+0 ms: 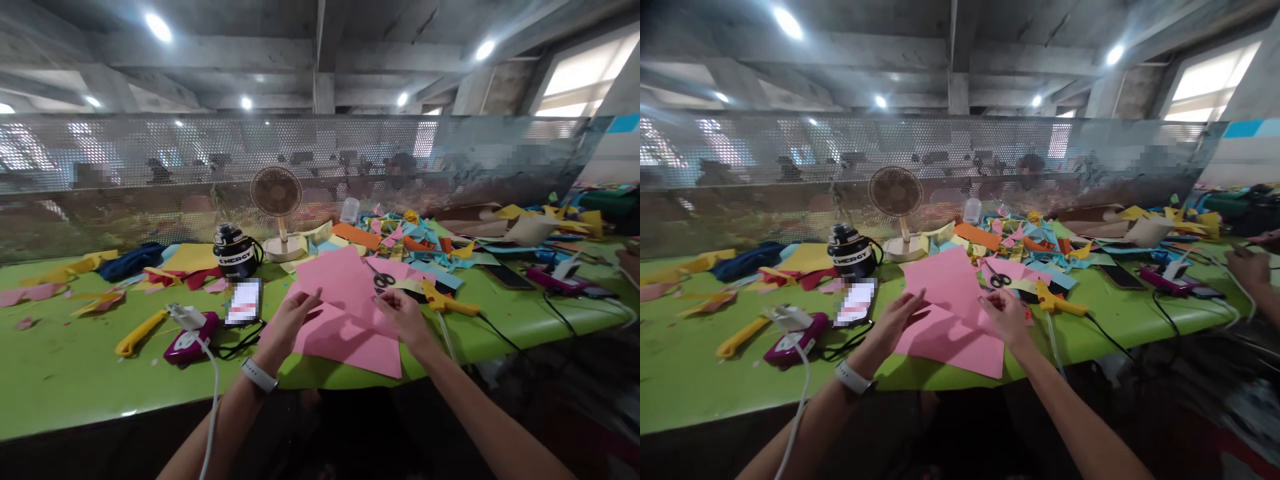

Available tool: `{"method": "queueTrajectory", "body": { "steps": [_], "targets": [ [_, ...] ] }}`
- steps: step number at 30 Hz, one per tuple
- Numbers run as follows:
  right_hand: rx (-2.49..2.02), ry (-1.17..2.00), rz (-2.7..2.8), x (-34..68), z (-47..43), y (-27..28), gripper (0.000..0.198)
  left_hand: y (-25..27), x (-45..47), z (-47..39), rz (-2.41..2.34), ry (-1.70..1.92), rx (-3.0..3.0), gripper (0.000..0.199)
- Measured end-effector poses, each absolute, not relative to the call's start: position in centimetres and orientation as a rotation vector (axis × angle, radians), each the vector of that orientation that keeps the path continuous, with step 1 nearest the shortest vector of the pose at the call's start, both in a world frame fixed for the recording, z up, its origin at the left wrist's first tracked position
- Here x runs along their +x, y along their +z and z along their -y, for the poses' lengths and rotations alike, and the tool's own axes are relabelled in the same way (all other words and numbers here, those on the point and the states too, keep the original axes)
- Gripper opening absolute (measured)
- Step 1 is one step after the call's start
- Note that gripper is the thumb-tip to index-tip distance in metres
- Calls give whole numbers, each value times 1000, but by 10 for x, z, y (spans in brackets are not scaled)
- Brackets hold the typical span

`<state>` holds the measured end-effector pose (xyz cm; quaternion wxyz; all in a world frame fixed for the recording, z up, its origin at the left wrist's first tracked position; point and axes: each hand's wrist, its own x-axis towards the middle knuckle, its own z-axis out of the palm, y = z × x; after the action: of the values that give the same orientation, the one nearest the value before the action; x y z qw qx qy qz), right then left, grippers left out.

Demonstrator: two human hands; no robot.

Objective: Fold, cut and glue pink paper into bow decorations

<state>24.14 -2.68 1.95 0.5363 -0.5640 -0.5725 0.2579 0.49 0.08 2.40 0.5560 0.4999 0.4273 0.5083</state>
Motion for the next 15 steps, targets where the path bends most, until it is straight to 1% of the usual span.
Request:
{"method": "queueTrajectory", "body": {
  "steps": [4,6,7,8,10,12,14,15],
  "targets": [
    [-1353,559,1339,243,25,16,42,28,17,-12,-823,1234,1135,41],
    [-1290,561,1356,246,19,18,52,31,19,-17,-773,1220,1258,37],
    [-1237,579,1388,248,16,20,53,33,18,-18,-763,1214,1346,35],
    [-1183,597,1433,250,11,23,50,37,16,-20,-763,1208,1439,33],
    [-1119,588,1533,253,3,29,35,44,8,-25,-762,1186,1653,30],
    [-1109,497,1631,254,-6,32,22,50,-3,-32,-698,1143,1903,32],
    [-1101,394,1738,254,-11,29,18,50,-15,-41,-618,1030,2155,41],
    [-1093,360,1799,253,-12,26,20,47,-20,-45,-651,982,2215,38]
  ]
}}
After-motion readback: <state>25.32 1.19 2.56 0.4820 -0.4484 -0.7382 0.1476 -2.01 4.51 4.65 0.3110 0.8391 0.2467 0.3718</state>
